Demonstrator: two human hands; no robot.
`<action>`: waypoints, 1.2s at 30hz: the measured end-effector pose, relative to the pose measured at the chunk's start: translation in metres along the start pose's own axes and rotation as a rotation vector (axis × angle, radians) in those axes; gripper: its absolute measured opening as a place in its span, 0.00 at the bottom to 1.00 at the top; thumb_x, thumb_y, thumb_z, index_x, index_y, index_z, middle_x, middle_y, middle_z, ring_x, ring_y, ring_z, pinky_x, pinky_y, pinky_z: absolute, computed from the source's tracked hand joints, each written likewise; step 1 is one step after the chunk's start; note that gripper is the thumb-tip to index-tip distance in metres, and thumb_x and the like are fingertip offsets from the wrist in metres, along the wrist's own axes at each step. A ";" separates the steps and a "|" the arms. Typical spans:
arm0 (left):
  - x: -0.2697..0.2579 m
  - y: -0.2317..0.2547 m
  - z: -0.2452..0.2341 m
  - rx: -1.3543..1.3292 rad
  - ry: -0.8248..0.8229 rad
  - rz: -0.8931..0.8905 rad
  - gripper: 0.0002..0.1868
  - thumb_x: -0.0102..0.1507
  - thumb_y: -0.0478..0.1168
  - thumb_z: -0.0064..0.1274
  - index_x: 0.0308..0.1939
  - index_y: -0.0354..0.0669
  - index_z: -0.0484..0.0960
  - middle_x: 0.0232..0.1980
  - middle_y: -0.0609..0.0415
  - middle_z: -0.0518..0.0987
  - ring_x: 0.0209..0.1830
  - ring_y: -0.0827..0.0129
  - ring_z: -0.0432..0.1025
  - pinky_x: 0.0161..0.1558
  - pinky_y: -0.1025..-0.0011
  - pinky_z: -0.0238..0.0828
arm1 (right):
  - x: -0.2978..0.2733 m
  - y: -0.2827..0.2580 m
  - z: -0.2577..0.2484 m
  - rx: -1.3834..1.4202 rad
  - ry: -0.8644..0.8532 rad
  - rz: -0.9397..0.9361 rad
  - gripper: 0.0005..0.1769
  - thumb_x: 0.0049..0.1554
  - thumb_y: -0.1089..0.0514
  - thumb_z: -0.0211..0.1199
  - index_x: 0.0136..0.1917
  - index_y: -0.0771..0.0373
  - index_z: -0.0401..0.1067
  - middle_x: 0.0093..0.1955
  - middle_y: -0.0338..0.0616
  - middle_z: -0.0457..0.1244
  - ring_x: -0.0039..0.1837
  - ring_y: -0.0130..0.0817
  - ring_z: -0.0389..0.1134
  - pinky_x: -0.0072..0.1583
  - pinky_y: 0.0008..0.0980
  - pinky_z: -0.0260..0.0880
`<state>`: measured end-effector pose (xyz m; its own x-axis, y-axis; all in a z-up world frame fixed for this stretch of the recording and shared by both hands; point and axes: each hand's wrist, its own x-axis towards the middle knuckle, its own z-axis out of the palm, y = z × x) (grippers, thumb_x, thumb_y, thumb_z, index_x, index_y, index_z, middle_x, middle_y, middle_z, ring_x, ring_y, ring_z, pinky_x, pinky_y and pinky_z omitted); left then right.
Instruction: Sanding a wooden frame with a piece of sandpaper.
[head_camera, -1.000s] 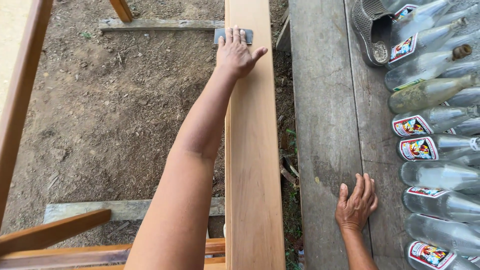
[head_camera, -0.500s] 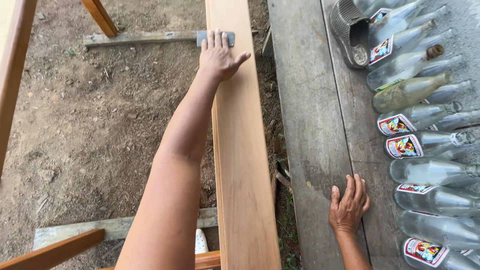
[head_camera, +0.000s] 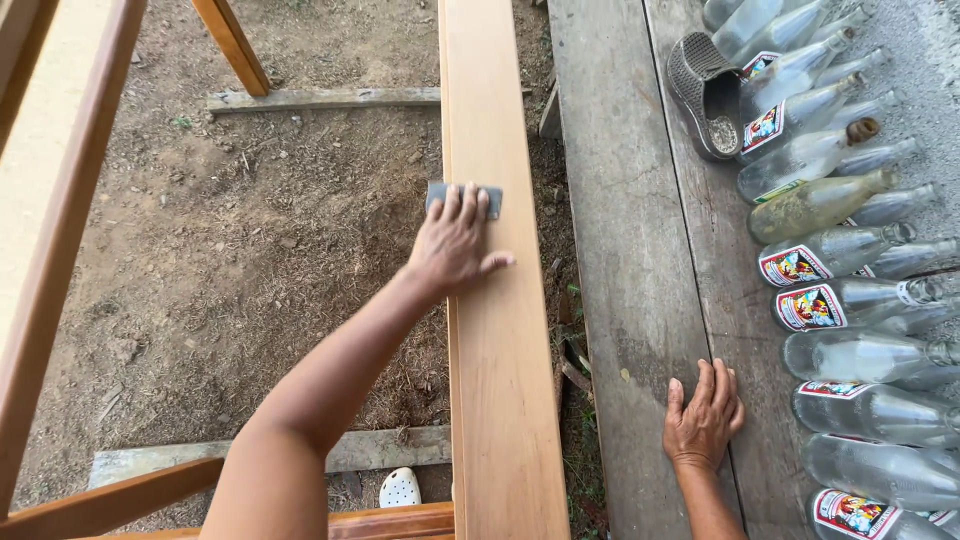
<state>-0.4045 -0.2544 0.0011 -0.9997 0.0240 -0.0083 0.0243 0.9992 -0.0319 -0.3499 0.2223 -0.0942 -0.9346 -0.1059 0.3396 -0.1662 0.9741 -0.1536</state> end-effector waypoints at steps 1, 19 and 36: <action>-0.017 0.008 -0.003 0.005 0.003 -0.002 0.65 0.60 0.84 0.07 0.79 0.28 0.45 0.81 0.33 0.49 0.81 0.39 0.43 0.77 0.48 0.40 | 0.001 -0.001 0.000 0.005 0.004 -0.001 0.34 0.67 0.38 0.49 0.79 0.56 0.58 0.82 0.48 0.51 0.84 0.48 0.48 0.78 0.57 0.43; -0.184 0.073 -0.025 -0.190 -0.100 0.262 0.64 0.59 0.82 0.06 0.77 0.29 0.49 0.75 0.29 0.57 0.74 0.35 0.52 0.72 0.39 0.39 | -0.002 0.001 0.000 0.022 0.022 -0.026 0.33 0.68 0.38 0.50 0.78 0.58 0.59 0.82 0.49 0.52 0.84 0.49 0.49 0.78 0.57 0.45; 0.129 0.004 0.018 -0.172 0.141 -0.167 0.64 0.61 0.86 0.17 0.77 0.30 0.51 0.80 0.32 0.50 0.83 0.41 0.38 0.79 0.46 0.22 | 0.000 -0.001 -0.003 0.029 0.014 0.001 0.35 0.68 0.37 0.47 0.80 0.57 0.58 0.83 0.48 0.51 0.84 0.48 0.47 0.78 0.58 0.43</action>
<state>-0.5335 -0.2476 -0.0184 -0.9812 -0.1494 0.1220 -0.1307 0.9801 0.1495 -0.3491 0.2219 -0.0916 -0.9302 -0.1024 0.3524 -0.1750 0.9678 -0.1807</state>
